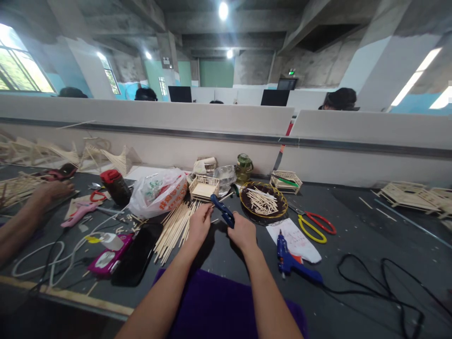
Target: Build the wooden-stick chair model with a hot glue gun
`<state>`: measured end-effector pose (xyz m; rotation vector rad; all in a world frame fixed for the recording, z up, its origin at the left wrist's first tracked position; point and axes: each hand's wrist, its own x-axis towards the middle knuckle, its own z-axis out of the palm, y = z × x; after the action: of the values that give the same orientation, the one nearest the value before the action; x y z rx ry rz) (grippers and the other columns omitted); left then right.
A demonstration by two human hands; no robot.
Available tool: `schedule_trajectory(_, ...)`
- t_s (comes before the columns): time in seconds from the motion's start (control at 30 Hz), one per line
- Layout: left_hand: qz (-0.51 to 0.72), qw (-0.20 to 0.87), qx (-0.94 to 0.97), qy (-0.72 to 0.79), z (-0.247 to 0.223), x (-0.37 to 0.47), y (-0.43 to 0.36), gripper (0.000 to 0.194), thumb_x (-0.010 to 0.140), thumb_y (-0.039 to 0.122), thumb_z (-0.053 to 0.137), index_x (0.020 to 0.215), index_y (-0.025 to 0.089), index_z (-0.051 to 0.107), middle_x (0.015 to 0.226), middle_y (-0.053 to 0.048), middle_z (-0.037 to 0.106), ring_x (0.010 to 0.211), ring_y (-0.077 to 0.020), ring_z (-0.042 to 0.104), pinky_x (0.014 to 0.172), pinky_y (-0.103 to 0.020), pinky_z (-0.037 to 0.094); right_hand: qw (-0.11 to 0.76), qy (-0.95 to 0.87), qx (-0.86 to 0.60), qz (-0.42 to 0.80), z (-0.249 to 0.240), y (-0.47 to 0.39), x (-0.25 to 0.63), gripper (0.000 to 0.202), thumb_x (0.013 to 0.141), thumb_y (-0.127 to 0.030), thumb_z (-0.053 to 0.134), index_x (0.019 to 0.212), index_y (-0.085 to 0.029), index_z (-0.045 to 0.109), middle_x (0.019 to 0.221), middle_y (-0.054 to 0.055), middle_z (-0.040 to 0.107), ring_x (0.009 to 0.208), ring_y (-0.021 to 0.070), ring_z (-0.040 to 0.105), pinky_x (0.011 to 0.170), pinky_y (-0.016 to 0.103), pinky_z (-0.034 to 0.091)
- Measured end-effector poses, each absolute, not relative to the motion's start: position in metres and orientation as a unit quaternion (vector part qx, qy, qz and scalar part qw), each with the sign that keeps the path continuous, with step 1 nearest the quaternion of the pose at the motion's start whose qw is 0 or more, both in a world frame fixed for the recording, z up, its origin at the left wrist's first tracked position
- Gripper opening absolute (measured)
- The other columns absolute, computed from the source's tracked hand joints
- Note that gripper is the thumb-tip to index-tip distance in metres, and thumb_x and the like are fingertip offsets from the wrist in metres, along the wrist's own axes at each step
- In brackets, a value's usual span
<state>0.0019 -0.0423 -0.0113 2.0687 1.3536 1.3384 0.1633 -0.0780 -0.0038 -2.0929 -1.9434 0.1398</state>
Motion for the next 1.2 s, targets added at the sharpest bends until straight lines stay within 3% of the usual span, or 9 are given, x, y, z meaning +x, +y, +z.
schedule_trajectory(0.13,0.502,0.191,0.716,0.447,-0.010,0.003,-0.043,0.027,0.088,0.006,0.045,0.101,0.018,0.065,0.096,-0.006,0.068,0.090,-0.0172,0.063,0.083,-0.028,0.047,0.146,-0.658,-0.736,0.057,-0.005,-0.077,0.160,0.022,0.086,-0.027,0.054,0.107,-0.022,0.058,0.097,0.007,0.073,0.086,0.0219,0.069,0.064,0.028,0.034)
schedule_trajectory(0.4,0.492,0.182,0.712,0.467,-0.004,0.004,-0.047,0.022,0.095,0.021,0.044,0.098,0.018,0.066,0.093,-0.006,0.068,0.086,-0.0174,0.062,0.078,-0.027,0.045,0.173,-0.650,-0.738,0.059,-0.015,-0.073,0.160,0.033,0.091,-0.050,0.046,0.100,-0.024,0.063,0.086,0.007,0.074,0.082,0.0237,0.070,0.064,0.029,0.035)
schedule_trajectory(0.8,0.496,0.198,0.703,0.469,-0.008,0.006,-0.049,0.024,0.096,0.025,0.043,0.100,0.020,0.066,0.094,-0.005,0.069,0.086,-0.0175,0.063,0.076,-0.026,0.043,0.196,-0.646,-0.735,0.057,-0.019,-0.073,0.158,0.016,0.080,-0.028,0.057,0.093,-0.025,0.067,0.085,0.005,0.075,0.082,0.0221,0.069,0.068,0.028,0.037)
schedule_trajectory(0.97,0.509,0.251,0.676,0.470,-0.011,0.008,-0.046,0.028,0.096,0.027,0.041,0.096,0.018,0.067,0.086,-0.005,0.068,0.078,-0.0170,0.061,0.071,-0.026,0.043,0.183,-0.643,-0.742,0.058,-0.024,-0.071,0.155,0.015,0.083,-0.029,0.053,0.087,-0.025,0.067,0.086,0.006,0.075,0.083,0.0225,0.069,0.067,0.028,0.037)
schedule_trajectory(1.07,0.521,0.254,0.660,0.478,-0.013,0.006,-0.041,0.027,0.095,0.027,0.042,0.097,0.018,0.067,0.084,-0.004,0.067,0.076,-0.0170,0.059,0.072,-0.027,0.043,0.173,-0.642,-0.745,0.053,-0.025,-0.071,0.154,0.015,0.084,-0.030,0.054,0.091,-0.025,0.066,0.085,0.006,0.074,0.081,0.0224,0.068,0.067,0.028,0.037)
schedule_trajectory(1.2,0.548,0.276,0.652,0.445,-0.014,0.004,-0.036,0.023,0.093,0.025,0.046,0.096,0.018,0.068,0.093,-0.007,0.066,0.090,-0.0187,0.061,0.082,-0.030,0.045,0.204,-0.636,-0.742,0.055,-0.022,-0.072,0.159,0.020,0.084,-0.029,0.054,0.102,-0.024,0.062,0.093,0.004,0.071,0.088,0.0204,0.066,0.069,0.027,0.038)
